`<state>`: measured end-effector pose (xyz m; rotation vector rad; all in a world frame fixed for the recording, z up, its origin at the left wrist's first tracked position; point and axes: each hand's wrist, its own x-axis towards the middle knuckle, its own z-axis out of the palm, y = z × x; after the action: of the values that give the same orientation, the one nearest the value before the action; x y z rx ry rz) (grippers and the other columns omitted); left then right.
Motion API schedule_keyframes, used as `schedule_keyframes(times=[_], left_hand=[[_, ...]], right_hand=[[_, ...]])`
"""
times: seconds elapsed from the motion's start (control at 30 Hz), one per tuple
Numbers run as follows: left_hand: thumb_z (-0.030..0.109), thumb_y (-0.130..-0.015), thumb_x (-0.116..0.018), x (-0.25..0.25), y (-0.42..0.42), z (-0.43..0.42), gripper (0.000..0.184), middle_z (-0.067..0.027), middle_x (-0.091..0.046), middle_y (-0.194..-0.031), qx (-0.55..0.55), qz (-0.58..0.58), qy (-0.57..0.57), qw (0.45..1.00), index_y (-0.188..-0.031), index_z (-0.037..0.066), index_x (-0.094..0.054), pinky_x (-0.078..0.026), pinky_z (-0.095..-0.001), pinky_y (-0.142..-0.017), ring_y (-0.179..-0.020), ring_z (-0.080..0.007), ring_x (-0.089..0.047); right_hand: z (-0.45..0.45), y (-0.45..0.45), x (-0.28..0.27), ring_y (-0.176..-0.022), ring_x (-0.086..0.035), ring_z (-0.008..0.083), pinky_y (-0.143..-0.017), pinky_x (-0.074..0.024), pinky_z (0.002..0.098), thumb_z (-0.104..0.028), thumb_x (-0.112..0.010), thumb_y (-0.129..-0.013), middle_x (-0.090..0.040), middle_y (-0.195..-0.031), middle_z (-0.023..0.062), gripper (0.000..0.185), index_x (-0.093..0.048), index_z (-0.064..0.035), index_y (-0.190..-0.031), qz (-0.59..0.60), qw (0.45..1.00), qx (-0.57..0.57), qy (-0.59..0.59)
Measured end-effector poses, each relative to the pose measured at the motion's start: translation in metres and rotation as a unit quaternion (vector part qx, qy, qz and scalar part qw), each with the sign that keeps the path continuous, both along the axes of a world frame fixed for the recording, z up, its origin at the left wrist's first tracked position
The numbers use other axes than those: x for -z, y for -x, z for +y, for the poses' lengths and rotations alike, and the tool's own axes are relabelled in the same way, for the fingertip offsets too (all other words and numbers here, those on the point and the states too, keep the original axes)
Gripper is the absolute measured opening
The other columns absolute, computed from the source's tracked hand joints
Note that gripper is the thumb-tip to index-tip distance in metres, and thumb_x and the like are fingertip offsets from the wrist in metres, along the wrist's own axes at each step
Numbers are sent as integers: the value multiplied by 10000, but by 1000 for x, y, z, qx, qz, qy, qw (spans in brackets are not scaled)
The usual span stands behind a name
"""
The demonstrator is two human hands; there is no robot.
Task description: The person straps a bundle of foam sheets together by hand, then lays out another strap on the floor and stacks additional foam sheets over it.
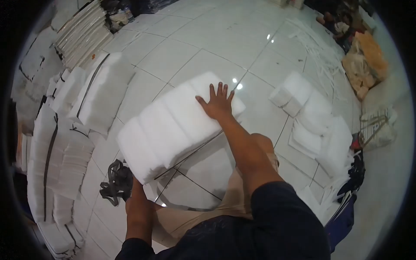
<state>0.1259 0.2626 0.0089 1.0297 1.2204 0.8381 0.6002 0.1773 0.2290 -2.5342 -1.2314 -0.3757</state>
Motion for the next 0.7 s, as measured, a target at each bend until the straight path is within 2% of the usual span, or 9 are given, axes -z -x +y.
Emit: schedule_keyframes(times=[0.07,0.1,0.13,0.17,0.23,0.37,0.5,0.57,0.7], left_hand=[[247,-905,-529,-8,1,1,419,-167,-626,-1142,5,11,-1,1000,-1215,-34,-546,-432,-343,-909,-1069,-258,-582],[247,-906,-527,-9,1,0,419,-167,-626,-1142,5,12,2,1000,-1215,-35,-545,-432,-343,-909,-1070,-259,-581],[247,-908,-525,-8,1,1,419,-168,-626,-1142,4,13,3,1000,-1215,-35,-545,-431,-343,-910,-1072,-259,-580],[247,-909,-524,-8,1,-1,418,-168,-626,-1143,2,10,4,1000,-1216,-36,-545,-430,-342,-911,-1073,-260,-580],[248,-911,-520,-8,1,-1,418,-169,-625,-1143,-7,11,4,1000,-1216,-37,-544,-428,-342,-913,-1075,-261,-578],[248,-915,-514,-11,-3,-2,418,-172,-624,-1145,-12,14,0,1000,-1217,-40,-542,-425,-341,-917,-1080,-263,-575],[249,-920,-508,-52,-13,15,418,-174,-623,-1146,-42,29,-67,996,-1218,-42,-540,-422,-340,-921,-1085,-265,-572],[249,-922,-504,-115,-26,44,418,-175,-622,-1147,-59,62,-148,985,-1219,-43,-539,-420,-340,-922,-1088,-266,-571],[308,-936,-450,-354,-84,97,481,-222,-595,-1178,-39,338,-306,889,-1214,-75,-537,-396,-360,-938,-1102,-320,-555]], right_hand=[[5,-12,2,-1400,-138,378,-1098,-102,597,-603,-294,-928,-72,-1548,158,717,-259,-127,-1462,209,963,-39,167],[6,-42,14,-1365,-257,353,-1095,-174,558,-534,-274,-956,-214,-1520,152,620,-348,-139,-1428,228,958,-89,152],[-14,-61,1,-1298,-385,302,-1081,-254,459,-429,-321,-974,-435,-1401,144,545,-420,-82,-1382,469,870,-83,-127],[-17,-93,28,-1142,-511,251,-1004,-336,357,-368,-367,-971,-596,-1186,115,471,-544,-28,-1244,439,821,-49,-362],[-56,-122,27,-946,-542,194,-884,-384,345,-382,-393,-970,-606,-1022,73,407,-592,-34,-1038,412,742,112,-517],[-98,-112,125,-1257,-393,290,-1046,-275,425,-737,-205,-871,-488,-1341,170,901,-469,-7,-1329,609,666,275,-334],[-93,-66,115,-1389,-212,295,-1123,-125,394,-852,-130,-772,-227,-1512,182,1103,-309,25,-1416,718,653,84,-228],[-89,-62,90,-1389,-213,299,-1126,-108,391,-851,-134,-773,-228,-1507,196,1100,-309,23,-1417,713,646,97,-257],[-60,-16,42,-1411,-152,304,-1131,-80,436,-860,-167,-762,-157,-1528,191,1106,-175,-4,-1461,718,596,128,-335]])
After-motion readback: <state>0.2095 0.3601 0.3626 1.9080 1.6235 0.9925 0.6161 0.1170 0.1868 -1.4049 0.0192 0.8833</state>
